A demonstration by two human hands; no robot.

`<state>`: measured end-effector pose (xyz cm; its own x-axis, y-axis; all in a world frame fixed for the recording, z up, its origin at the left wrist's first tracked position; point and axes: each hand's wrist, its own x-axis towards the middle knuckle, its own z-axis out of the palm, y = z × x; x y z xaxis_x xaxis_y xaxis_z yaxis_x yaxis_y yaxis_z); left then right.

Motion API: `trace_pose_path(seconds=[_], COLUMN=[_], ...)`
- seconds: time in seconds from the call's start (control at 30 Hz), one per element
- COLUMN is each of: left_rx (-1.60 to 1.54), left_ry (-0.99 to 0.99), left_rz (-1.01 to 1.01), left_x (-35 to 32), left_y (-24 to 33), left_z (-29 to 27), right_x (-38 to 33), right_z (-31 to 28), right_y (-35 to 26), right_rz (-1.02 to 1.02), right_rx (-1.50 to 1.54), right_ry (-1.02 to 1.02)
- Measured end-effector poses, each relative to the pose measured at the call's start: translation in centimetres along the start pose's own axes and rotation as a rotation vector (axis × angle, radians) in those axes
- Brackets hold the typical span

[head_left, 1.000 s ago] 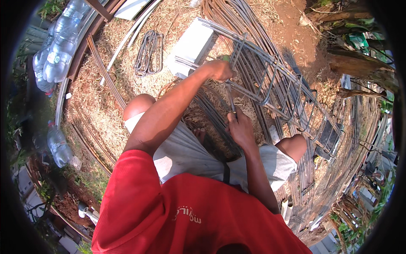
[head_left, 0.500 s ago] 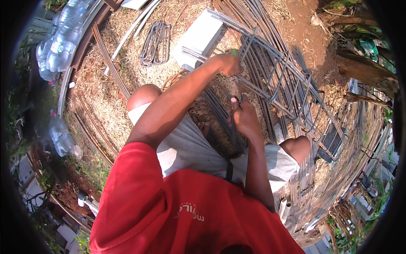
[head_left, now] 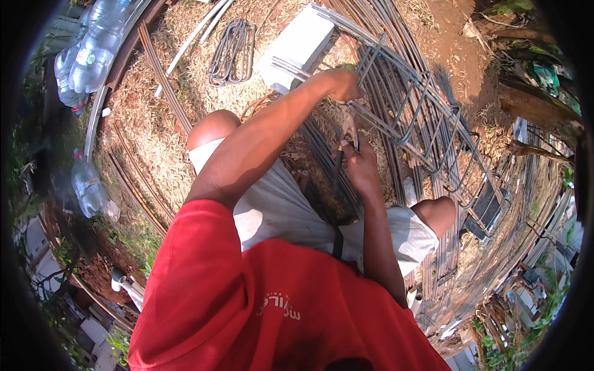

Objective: The person sits on the ground and assembles a rebar grid by tying intersecting steel bars with wire. They use pliers to twist and secure the wire at multiple junctions, occasionally adjusting the grid's position.

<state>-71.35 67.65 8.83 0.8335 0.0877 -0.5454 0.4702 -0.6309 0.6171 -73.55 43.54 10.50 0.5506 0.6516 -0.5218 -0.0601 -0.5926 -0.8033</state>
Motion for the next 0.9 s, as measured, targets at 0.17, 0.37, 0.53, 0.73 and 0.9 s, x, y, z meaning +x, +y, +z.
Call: trace_pose_path(seconds=[0.17, 0.37, 0.53, 0.73, 0.9], left_rx=[0.053, 0.160, 0.088, -0.011, -0.049], left_ry=[0.036, 0.009, -0.025, 0.000, 0.055], left_rz=[0.069, 0.202, 0.135, 0.046, 0.041], left_x=[0.7, 1.0, 0.9, 0.5, 0.2], left_y=[-0.7, -1.2, -1.1, -0.8, -0.8], left_z=[0.5, 0.6, 0.4, 0.5, 0.5], right_x=[0.0, 0.3, -0.1, 0.1, 0.8], right_z=[-1.6, -3.0, -0.5, -0.4, -1.8], right_y=[-3.4, -4.9, -3.7, -4.2, -4.0], right_rz=[0.333, 0.379, 0.237, 0.363, 0.343], right_rx=[0.184, 0.189, 0.043, 0.278, 0.129], right_ry=[-0.140, -0.160, -0.015, -0.041, -0.083])
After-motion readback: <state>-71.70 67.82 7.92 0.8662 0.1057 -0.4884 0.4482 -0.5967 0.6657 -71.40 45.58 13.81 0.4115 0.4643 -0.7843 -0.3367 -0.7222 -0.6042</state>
